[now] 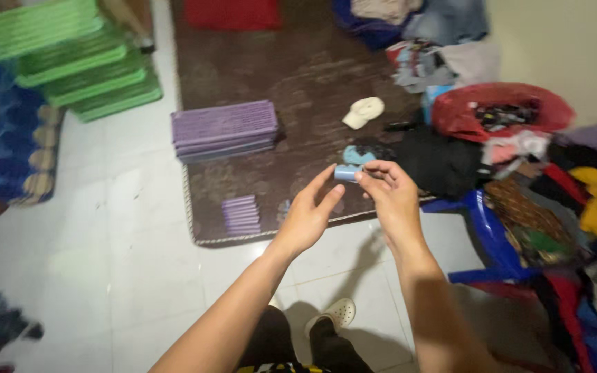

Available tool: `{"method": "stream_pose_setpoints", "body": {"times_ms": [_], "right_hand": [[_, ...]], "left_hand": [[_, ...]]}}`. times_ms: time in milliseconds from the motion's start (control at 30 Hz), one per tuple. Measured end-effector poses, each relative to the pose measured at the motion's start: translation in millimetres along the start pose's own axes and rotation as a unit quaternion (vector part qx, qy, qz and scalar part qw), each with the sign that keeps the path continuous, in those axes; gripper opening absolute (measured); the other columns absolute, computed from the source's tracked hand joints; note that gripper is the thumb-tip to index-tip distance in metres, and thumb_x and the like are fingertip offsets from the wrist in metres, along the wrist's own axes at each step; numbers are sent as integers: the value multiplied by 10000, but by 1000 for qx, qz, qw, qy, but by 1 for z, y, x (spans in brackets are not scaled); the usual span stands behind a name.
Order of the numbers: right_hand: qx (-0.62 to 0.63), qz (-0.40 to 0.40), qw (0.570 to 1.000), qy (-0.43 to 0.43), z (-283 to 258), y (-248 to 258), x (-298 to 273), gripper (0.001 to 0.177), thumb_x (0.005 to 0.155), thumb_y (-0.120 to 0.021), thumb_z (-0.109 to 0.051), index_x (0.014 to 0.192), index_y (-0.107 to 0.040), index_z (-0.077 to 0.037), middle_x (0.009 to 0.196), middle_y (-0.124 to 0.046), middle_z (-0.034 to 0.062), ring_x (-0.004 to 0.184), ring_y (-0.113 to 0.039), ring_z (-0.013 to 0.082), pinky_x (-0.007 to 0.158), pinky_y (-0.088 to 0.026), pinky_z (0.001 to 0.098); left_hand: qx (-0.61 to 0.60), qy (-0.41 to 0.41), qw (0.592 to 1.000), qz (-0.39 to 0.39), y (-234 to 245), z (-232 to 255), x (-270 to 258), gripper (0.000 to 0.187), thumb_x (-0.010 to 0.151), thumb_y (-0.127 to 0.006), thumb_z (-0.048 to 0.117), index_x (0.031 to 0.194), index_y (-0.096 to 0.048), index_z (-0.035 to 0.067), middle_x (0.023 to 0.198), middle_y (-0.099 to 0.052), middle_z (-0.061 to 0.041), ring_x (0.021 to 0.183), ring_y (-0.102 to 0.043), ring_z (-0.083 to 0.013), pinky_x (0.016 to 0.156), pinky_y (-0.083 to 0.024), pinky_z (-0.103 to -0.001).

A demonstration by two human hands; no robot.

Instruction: The person picks up small blue plastic connectors from the floor and places them on a mat. They then lift a stack of green plastic trays, separate one tray, and insert green plastic rods into the tray's side holes. The person repeats this with another tray, placing the rods on the mat.

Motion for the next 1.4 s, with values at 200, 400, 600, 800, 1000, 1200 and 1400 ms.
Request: {"method": "stream_pose_setpoints", "body": {"times_ms": [200,400,600,800,1000,1200,1400], "right_hand": [[-12,-56,997,-57,43,-38,40,262,887,-759,-119,1128,-682,-51,1076,-710,10,897,-661,44,703,-469,204],[-25,-69,995,-70,130,-73,81,269,929,-746,-81,1184,-710,-5,1053,-735,80,901,-647,92,763,-487,231],[-61,-132,987,-65,286,-82,109,306,952,-657,-48,1246,-674,35,1206,-747,124,1149,-695,172,992,-527,290],[-129,-202,962,-132,522,-59,139,410,928,-594,13,1336,-634,2,1257,-731,133,1192,-680,198,1045,-511,317],[-189,-238,941,-146,700,-37,178,446,889,-613,37,1324,-681,-36,1156,-740,124,1012,-654,169,927,-517,289],[-271,-280,907,-162,789,-37,202,444,908,-553,-25,1334,-673,-63,1090,-749,87,929,-644,138,860,-513,280],[-215,-315,915,-132,823,-54,220,437,914,-522,-1,1340,-613,28,1323,-688,163,1212,-653,199,1043,-474,309]], "left_hand": [[21,-3,999,36,41,-23,31,565,997,-615,290,1508,-509,74,1393,-667,-156,1262,-630,-215,1055,-460,-331],[22,85,996,34,69,-117,68,605,989,-579,273,1558,-429,136,1273,-736,-170,1177,-680,-225,1005,-497,-322],[28,105,992,63,65,-282,100,740,925,-543,58,1616,-300,155,1359,-639,-197,1228,-634,-233,1040,-480,-340],[52,211,973,77,35,-511,125,801,908,-541,56,1631,-211,160,1381,-636,-226,1281,-643,-303,1074,-481,-360],[47,276,957,81,-1,-672,145,960,858,-569,117,1658,-43,195,1431,-594,-211,1338,-568,-347,1113,-435,-386],[45,349,934,63,-15,-781,154,906,872,-609,205,1624,-120,80,1428,-582,-212,1330,-566,-342,1113,-414,-387],[45,363,922,127,-33,-818,156,866,882,-614,238,1601,-179,30,1235,-701,-214,1173,-663,-343,1041,-485,-406]]}}
Point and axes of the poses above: each hand's wrist, its own x-axis towards the middle knuckle, its own y-axis out of the back of the hand, z = x × y, the point moved 6 cm from there along x, towards the middle knuckle
